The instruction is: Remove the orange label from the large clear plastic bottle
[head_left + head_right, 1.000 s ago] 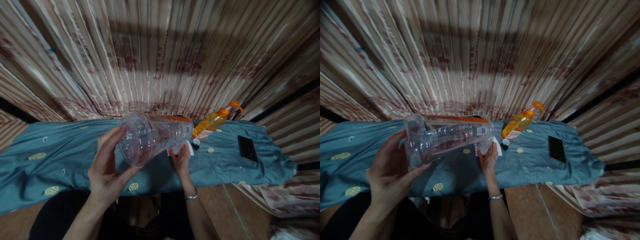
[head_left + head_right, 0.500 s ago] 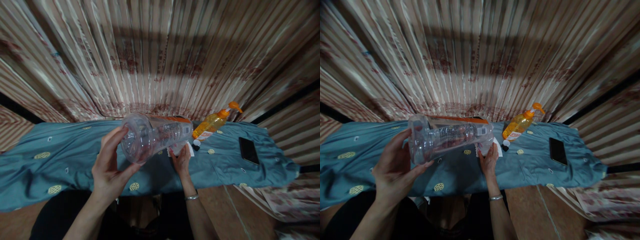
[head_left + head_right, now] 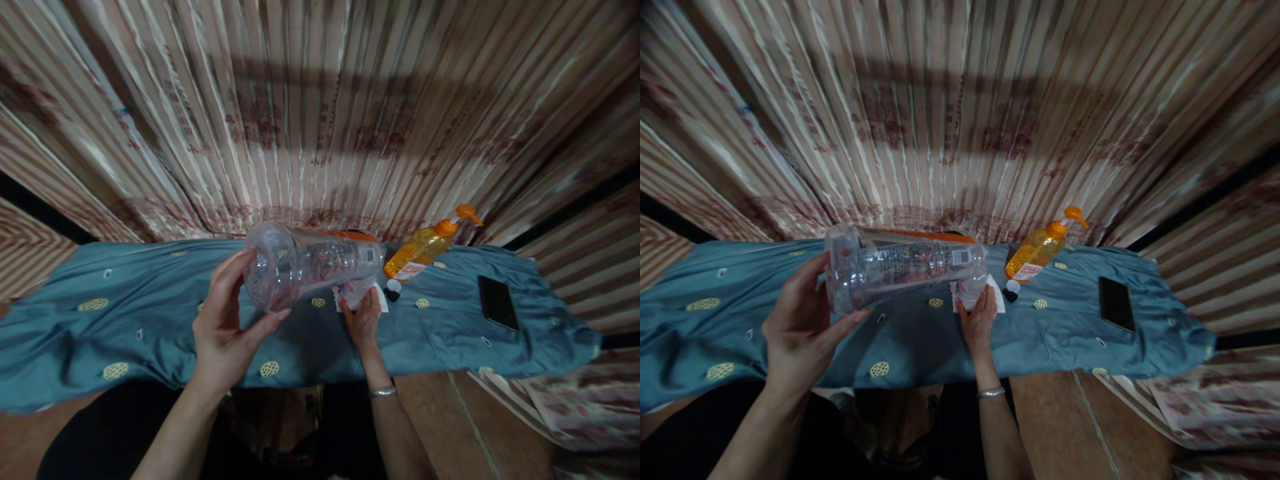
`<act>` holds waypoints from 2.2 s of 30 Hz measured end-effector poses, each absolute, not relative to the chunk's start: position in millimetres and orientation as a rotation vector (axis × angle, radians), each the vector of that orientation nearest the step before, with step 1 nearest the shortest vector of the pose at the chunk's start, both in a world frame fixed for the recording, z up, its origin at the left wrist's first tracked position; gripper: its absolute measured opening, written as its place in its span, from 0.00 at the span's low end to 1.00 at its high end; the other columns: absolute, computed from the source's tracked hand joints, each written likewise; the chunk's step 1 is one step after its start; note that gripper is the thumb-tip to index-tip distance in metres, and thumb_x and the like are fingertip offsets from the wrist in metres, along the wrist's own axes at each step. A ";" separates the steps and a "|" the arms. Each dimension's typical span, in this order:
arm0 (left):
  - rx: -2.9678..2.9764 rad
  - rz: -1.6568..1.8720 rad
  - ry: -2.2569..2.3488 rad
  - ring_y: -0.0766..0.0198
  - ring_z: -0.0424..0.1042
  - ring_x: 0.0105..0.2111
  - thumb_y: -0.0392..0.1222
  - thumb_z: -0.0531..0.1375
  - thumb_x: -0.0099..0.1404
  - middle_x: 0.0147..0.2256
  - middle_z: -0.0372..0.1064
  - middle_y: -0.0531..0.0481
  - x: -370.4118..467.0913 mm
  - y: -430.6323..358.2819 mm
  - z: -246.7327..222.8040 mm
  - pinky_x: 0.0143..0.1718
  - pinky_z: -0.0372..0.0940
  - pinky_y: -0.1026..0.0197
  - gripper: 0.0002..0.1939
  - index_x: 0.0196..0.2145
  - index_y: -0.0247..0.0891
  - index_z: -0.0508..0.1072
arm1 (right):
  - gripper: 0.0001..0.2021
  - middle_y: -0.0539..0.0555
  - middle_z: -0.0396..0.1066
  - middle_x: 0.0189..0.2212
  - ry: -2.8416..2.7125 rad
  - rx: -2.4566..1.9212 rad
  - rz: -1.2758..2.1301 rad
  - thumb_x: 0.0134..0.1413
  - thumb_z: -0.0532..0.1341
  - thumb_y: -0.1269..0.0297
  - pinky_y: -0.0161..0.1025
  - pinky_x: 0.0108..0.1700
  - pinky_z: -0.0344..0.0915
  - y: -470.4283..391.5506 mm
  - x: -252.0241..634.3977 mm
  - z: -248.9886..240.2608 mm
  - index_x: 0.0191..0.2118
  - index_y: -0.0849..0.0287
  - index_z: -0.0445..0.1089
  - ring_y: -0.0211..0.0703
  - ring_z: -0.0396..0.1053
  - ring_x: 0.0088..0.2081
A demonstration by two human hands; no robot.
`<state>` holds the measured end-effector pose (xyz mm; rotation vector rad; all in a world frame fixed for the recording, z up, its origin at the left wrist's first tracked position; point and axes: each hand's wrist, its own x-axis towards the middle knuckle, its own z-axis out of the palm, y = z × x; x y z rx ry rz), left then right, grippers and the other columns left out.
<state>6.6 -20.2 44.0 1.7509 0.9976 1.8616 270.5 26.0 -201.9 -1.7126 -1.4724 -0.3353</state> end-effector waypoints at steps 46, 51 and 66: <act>1.754 1.837 1.015 0.49 0.71 0.65 0.42 0.79 0.55 0.63 0.74 0.46 12.1 -22.9 43.2 0.66 0.68 0.49 0.41 0.65 0.54 0.74 | 0.38 0.79 0.66 0.61 -1.454 -1.664 -0.349 0.71 0.50 0.35 0.70 0.59 0.71 27.1 271.8 -202.3 0.66 0.68 0.61 0.69 0.66 0.65; 1.743 1.832 0.999 0.50 0.70 0.66 0.41 0.78 0.57 0.64 0.72 0.47 14.3 -24.7 42.3 0.68 0.66 0.50 0.41 0.66 0.55 0.73 | 0.39 0.80 0.65 0.62 -1.475 -1.709 -0.304 0.71 0.49 0.35 0.71 0.61 0.68 26.3 271.8 -198.6 0.66 0.69 0.61 0.68 0.64 0.66; 1.658 1.874 0.929 0.46 0.69 0.67 0.44 0.77 0.59 0.66 0.69 0.45 24.6 -24.6 38.5 0.65 0.71 0.48 0.41 0.67 0.55 0.71 | 0.39 0.81 0.64 0.63 -1.462 -1.679 -0.306 0.71 0.50 0.35 0.73 0.62 0.67 26.5 271.3 -206.9 0.66 0.70 0.60 0.71 0.62 0.67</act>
